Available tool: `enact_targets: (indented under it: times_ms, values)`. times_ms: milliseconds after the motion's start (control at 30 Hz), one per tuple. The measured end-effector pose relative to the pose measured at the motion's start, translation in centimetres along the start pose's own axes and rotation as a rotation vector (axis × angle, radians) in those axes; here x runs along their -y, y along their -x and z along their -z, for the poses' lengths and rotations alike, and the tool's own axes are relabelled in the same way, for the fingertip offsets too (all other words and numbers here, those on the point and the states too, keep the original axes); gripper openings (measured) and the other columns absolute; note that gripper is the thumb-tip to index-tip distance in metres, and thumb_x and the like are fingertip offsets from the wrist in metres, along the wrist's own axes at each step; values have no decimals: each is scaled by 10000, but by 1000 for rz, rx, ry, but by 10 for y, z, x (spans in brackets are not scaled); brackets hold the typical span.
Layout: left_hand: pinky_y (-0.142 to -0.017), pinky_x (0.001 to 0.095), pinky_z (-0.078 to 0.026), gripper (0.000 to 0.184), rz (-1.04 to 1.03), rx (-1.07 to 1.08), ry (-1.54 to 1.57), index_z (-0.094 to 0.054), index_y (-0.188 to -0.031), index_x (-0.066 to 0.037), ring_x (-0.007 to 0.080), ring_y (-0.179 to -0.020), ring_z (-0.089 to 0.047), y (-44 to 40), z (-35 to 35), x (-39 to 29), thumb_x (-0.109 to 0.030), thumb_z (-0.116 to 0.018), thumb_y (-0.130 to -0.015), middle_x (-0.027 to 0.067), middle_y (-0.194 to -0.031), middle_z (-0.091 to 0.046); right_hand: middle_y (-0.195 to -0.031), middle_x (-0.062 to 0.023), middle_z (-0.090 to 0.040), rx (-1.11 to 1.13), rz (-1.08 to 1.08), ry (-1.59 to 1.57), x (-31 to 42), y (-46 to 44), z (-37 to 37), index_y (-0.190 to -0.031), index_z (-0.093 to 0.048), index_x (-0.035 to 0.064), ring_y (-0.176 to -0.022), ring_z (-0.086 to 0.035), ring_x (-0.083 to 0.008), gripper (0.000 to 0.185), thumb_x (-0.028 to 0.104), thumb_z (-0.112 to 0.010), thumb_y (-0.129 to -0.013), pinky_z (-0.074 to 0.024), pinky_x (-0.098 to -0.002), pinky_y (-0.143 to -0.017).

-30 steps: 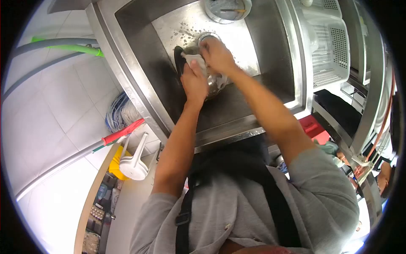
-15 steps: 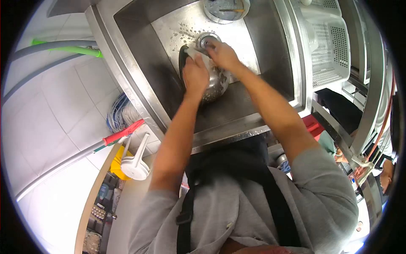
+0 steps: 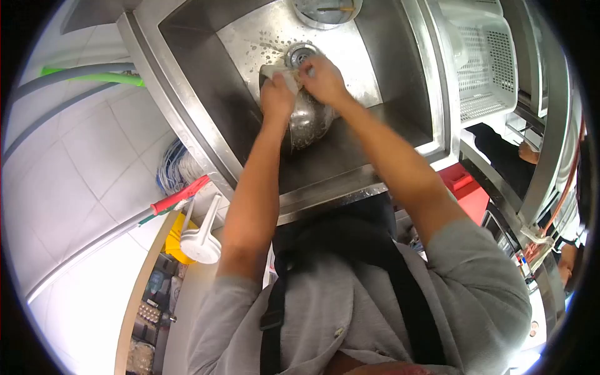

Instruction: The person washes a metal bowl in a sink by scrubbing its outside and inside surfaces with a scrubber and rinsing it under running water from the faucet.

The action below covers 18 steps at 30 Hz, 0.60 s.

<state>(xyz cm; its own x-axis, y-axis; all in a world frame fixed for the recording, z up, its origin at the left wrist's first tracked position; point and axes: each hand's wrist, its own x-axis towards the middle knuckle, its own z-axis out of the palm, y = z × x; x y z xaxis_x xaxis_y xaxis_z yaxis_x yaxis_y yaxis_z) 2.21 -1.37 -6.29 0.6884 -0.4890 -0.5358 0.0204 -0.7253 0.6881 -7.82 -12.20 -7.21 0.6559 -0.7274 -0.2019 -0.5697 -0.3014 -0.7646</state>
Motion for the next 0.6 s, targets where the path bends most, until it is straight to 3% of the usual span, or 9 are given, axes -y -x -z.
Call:
enact_targets:
  times_ms: [100,200,267,333,367,400,467,567,600]
  values:
    - [-903,559,-463,548,-171,20,-85,-566,-1201,104,549,-1046,-609,100,20,-5,-388,-352,-1085,383,-1056,-641,-980,-221,-723,430,-60,258,-67,-86,-64,-868,-746,15,-900,-682,-409,347,336,-619,-834,-533,-488,-856]
    - [-829,525,-505,561,-237,-67,-101,-629,-1106,83,501,-965,-668,104,22,9,-392,-331,-1093,320,-977,-683,-962,-234,-715,374,-49,329,-24,-91,-71,-884,-742,8,-899,-679,-417,379,355,-593,-853,-531,-495,-855]
    - [-745,483,-535,633,-264,-89,-172,-657,-1050,102,459,-868,-710,85,27,7,-434,-324,-1091,288,-886,-702,-937,-239,-708,188,0,170,-3,-57,-46,-921,-737,9,-897,-680,-413,367,342,-593,-859,-528,-491,-860]
    - [-793,547,-499,586,-183,-59,-210,-653,-946,113,531,-866,-655,45,28,-22,-386,-374,-1074,333,-814,-664,-906,-245,-698,-77,65,45,9,-2,-17,-932,-733,8,-889,-682,-406,359,333,-592,-867,-527,-491,-860]
    - [-806,549,-496,601,-7,25,-143,-644,-964,125,528,-883,-652,11,22,-24,-401,-374,-1073,339,-847,-668,-887,-249,-691,-245,108,-10,8,21,-6,-926,-731,8,-882,-684,-401,356,330,-591,-873,-527,-494,-857]
    - [-818,551,-492,618,166,107,-73,-635,-983,137,525,-900,-649,-14,17,-25,-416,-374,-1072,344,-880,-673,-952,-241,-695,-212,102,26,-3,27,0,-982,-719,7,-924,-679,-400,356,324,-593,-880,-522,-484,-874]
    - [-841,544,-491,618,-26,-29,-146,-618,-1028,149,518,-946,-644,1,4,-23,-415,-370,-1073,355,-939,-671,-1083,-227,-705,-139,83,79,-23,33,-2,-1096,-695,7,-1009,-668,-397,378,312,-595,-895,-512,-465,-907]
    - [-867,532,-488,536,-198,-88,-79,-604,-1071,123,511,-1012,-634,86,11,-8,-366,-386,-1079,368,-1000,-655,-1045,-254,-710,358,-242,138,-42,-46,-15,-904,-741,4,-955,-695,-386,327,271,-561,-849,-533,-500,-865]
    - [-854,538,-489,510,-211,-125,-66,-617,-1040,110,517,-988,-639,108,8,0,-347,-395,-1080,363,-965,-658,-1037,-245,-718,410,-133,201,-62,-75,-41,-930,-744,10,-948,-702,-381,330,264,-553,-843,-537,-500,-864]
